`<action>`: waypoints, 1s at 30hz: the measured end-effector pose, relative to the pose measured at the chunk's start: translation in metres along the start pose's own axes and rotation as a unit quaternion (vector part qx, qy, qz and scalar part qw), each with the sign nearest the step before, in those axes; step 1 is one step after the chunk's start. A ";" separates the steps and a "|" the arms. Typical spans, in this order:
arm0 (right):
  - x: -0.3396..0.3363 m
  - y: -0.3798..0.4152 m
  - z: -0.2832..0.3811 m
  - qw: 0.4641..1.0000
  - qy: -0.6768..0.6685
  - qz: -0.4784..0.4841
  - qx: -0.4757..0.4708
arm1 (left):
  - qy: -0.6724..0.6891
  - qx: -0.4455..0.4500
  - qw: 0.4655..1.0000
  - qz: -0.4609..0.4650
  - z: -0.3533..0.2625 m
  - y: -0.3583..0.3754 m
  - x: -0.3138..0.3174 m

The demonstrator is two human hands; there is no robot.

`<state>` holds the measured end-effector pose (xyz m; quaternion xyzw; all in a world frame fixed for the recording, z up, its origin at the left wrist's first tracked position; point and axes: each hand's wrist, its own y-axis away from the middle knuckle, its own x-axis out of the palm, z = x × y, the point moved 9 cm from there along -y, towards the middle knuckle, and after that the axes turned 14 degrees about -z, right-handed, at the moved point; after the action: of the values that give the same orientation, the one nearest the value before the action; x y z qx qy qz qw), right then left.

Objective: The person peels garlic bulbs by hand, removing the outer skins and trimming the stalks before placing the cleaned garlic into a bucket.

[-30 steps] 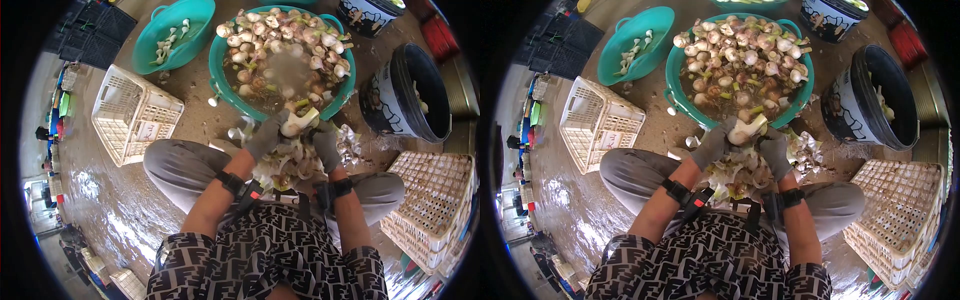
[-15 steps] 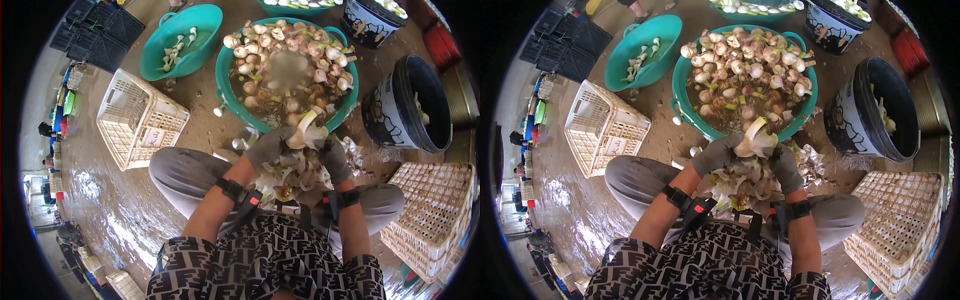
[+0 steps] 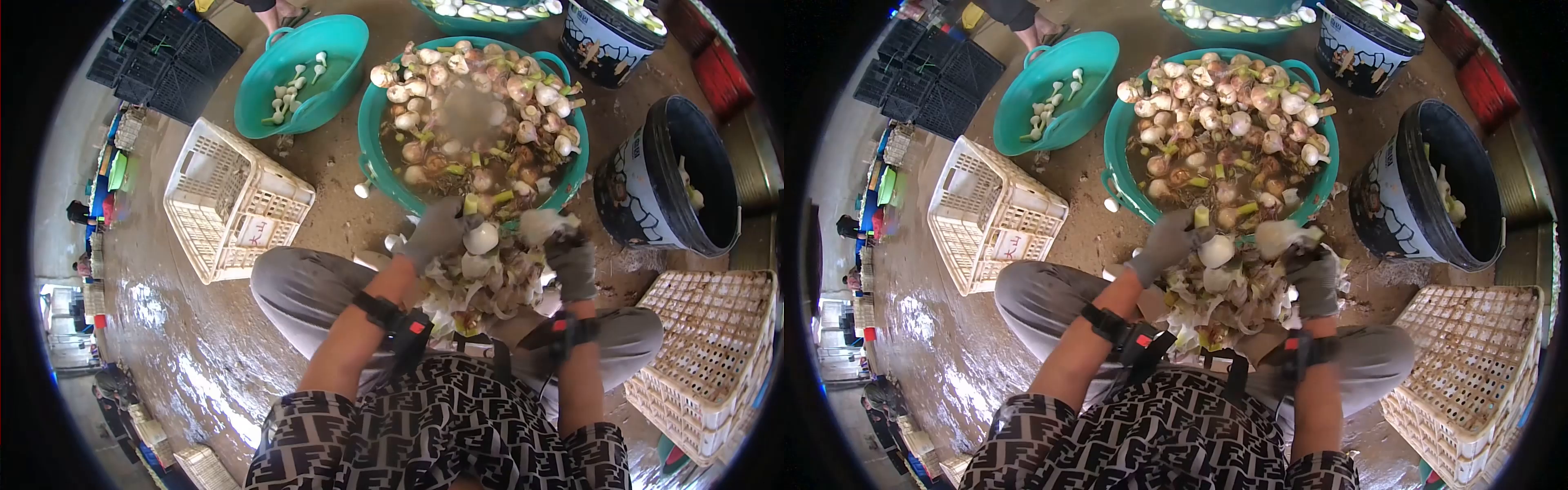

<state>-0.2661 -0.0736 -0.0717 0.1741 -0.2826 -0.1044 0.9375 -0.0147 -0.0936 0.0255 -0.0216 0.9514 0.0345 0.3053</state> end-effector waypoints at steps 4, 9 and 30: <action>0.011 -0.004 0.035 0.678 0.689 0.095 -0.237 | 0.233 0.048 0.971 0.030 -0.006 0.006 -0.011; 0.089 0.036 0.056 0.837 0.507 -0.017 -0.202 | 0.149 0.032 0.988 -0.007 -0.002 0.006 -0.013; 0.136 0.067 0.036 0.707 0.564 -0.026 -0.427 | 0.007 0.105 0.990 -0.093 -0.024 0.022 0.005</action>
<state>-0.1685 -0.0620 0.0488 -0.2114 0.3777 -0.1204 0.8934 -0.0344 -0.0741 0.0431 -0.0781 0.9457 -0.0946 0.3009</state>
